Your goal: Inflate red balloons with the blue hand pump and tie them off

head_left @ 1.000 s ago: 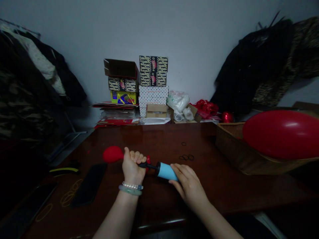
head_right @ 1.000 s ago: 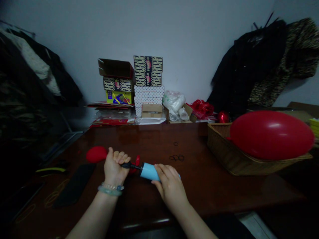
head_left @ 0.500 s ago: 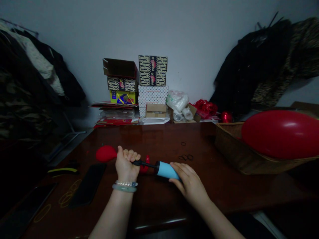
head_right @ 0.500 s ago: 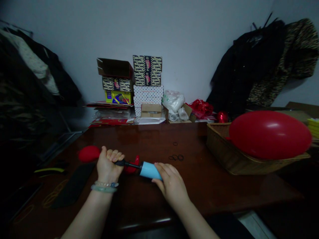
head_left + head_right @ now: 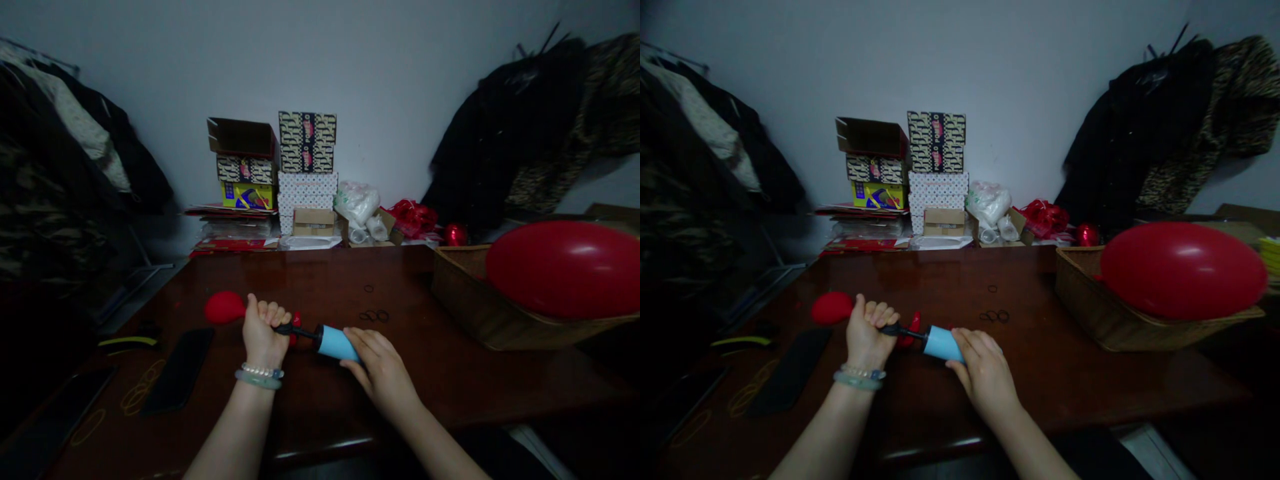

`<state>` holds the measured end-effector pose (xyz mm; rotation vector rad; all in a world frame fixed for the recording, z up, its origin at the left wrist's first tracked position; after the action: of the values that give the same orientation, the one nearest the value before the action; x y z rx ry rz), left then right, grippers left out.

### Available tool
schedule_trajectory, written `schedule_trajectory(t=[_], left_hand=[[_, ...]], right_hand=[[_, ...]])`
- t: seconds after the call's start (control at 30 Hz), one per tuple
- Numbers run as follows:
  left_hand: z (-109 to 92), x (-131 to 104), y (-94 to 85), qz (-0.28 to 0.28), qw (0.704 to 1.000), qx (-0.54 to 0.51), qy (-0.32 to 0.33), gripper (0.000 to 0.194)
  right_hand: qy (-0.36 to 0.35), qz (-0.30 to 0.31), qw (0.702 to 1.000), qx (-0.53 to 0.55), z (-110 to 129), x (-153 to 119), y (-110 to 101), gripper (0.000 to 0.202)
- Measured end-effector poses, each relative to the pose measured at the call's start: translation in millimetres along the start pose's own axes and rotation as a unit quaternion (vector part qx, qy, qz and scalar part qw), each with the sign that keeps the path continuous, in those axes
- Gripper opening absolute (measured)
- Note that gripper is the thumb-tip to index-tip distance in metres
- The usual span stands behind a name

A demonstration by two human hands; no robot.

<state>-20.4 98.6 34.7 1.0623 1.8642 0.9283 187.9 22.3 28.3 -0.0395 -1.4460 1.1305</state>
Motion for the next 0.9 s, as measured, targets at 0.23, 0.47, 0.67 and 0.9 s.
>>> schedule_trajectory(t=[0.23,0.47,0.67,0.9], left_hand=[[24,-8,1.3,-0.004,1.000,0.026,-0.014,0.055],[1,0,1.9,0.003,1.000,0.019,0.018,0.053],[-24,7,0.6,-0.007,0.999,0.005,0.038,0.053],[-10,0,1.2,-0.011,1.000,0.002,0.021,0.053]], right_hand=[[0.008,-0.004,1.000,0.004,7,-2,4,0.045],[0.006,-0.011,1.000,0.014,-1,3,-2,0.046],[0.003,-0.003,1.000,0.023,-16,0,-8,0.046],[0.003,0.000,1.000,0.015,-6,-2,-3,0.046]])
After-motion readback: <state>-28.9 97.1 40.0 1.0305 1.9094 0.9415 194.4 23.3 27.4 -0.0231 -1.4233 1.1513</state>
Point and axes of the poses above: each hand's wrist, its own x-axis towards the middle knuckle, its own y-axis out of the palm, z = x × y, the point moved 7 cm from there along x, towards the middle knuckle, and after that the axes turned 12 degrees about -z, right-handed, at the moved point
